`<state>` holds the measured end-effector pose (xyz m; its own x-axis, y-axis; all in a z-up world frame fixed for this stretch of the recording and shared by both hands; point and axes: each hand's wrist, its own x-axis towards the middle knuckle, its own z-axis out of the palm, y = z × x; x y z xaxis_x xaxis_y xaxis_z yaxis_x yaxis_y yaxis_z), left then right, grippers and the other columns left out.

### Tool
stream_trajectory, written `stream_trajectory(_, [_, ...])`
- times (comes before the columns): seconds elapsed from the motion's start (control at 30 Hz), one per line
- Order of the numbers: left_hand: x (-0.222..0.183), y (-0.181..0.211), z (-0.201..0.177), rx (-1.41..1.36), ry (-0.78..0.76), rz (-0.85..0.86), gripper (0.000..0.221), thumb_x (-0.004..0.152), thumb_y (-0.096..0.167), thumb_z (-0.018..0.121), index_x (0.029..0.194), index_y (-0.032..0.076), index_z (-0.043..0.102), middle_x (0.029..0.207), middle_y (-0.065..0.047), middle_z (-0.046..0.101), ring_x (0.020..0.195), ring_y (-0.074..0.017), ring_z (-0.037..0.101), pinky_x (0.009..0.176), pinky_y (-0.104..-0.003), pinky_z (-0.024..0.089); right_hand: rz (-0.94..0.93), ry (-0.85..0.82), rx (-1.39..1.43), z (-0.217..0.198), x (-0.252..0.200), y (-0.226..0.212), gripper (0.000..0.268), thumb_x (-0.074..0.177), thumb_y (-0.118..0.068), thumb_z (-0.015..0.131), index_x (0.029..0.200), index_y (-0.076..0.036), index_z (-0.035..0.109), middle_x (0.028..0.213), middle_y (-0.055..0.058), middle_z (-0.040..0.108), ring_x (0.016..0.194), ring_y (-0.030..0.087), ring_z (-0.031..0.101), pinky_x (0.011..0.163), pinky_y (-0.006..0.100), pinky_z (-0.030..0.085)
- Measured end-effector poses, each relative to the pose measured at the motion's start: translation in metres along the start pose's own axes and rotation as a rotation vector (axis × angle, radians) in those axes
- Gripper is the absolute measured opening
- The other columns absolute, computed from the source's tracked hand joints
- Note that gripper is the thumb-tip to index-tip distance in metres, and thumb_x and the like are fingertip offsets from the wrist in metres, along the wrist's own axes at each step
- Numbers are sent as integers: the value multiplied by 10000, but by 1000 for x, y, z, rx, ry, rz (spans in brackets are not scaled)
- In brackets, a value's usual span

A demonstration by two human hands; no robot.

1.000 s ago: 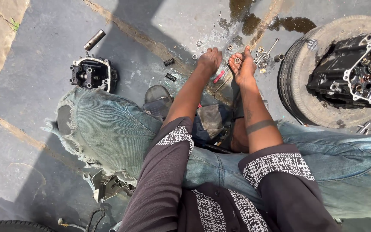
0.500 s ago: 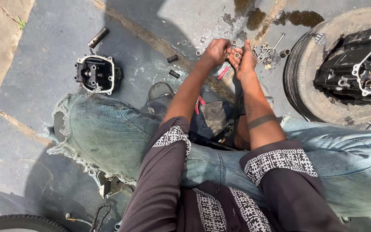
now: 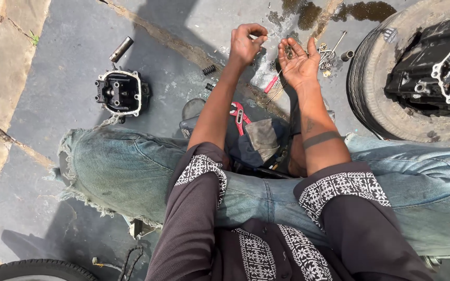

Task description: The person sits on the ground repairing a motorcycle engine. They hold and turn a crankshaft assembly, fit a bearing onto its shaft, sort through small fasteners on the pavement, and place parts into the engine casing beside them.

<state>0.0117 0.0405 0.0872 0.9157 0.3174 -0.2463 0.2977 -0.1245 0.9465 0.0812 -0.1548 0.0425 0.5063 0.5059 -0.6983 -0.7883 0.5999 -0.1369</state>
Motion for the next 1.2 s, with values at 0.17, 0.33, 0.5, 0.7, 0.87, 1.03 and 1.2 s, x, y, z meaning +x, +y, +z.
stream_trajectory(0.17, [-20,-58,-29,526,178,-73,280,704,150,868,965,112,773,989,-130,759,958,-314,742,896,-409,568,28,-270,47,-13,3,-16,541,1033,-485,580,1085,40,697,1146,209,724,1020,319,746,894,398,644])
stream_trajectory(0.33, [-31,-113,-23,789,100,-48,276,733,181,844,987,140,745,1207,-172,664,1161,-402,598,989,-470,465,34,-262,76,1,-2,-13,550,1040,-477,563,1144,46,703,1228,219,717,1133,322,722,998,436,619])
stream_trajectory(0.5, [-11,-164,-15,852,-39,-145,141,963,234,674,1071,150,710,1277,-169,630,1255,-354,586,1106,-439,460,28,-374,10,21,-16,-10,624,1030,-497,502,1260,52,689,1379,221,668,1331,318,640,1152,455,545])
stream_trajectory(0.7, [23,-311,-2,1064,272,361,695,684,466,697,1150,-45,626,1333,-298,600,1194,-489,603,996,-538,441,51,-398,-43,12,-15,-8,680,1039,-539,459,1314,53,651,1424,219,641,1383,317,603,1201,466,523])
stream_trajectory(0.87, [-22,-87,-13,805,-116,-240,150,1040,198,579,1157,127,640,1325,-175,663,1329,-336,576,1151,-452,450,10,-268,-62,0,-7,-5,756,993,-587,493,1304,84,650,1406,247,646,1355,350,606,1148,478,535])
stream_trajectory(1.03, [8,-68,19,361,-69,-11,168,728,66,852,852,64,738,869,-101,765,805,-220,722,751,-346,593,-26,-195,-3,-13,7,-9,826,953,-622,494,1315,105,640,1409,255,645,1351,369,623,1148,484,528])
stream_trajectory(1.2, [24,-19,66,-82,-179,-88,193,720,82,896,876,39,790,766,-35,771,661,-88,705,612,-269,615,-88,-208,4,-20,16,-13,879,898,-667,482,1315,91,641,1367,237,666,1227,369,630,1095,501,549])
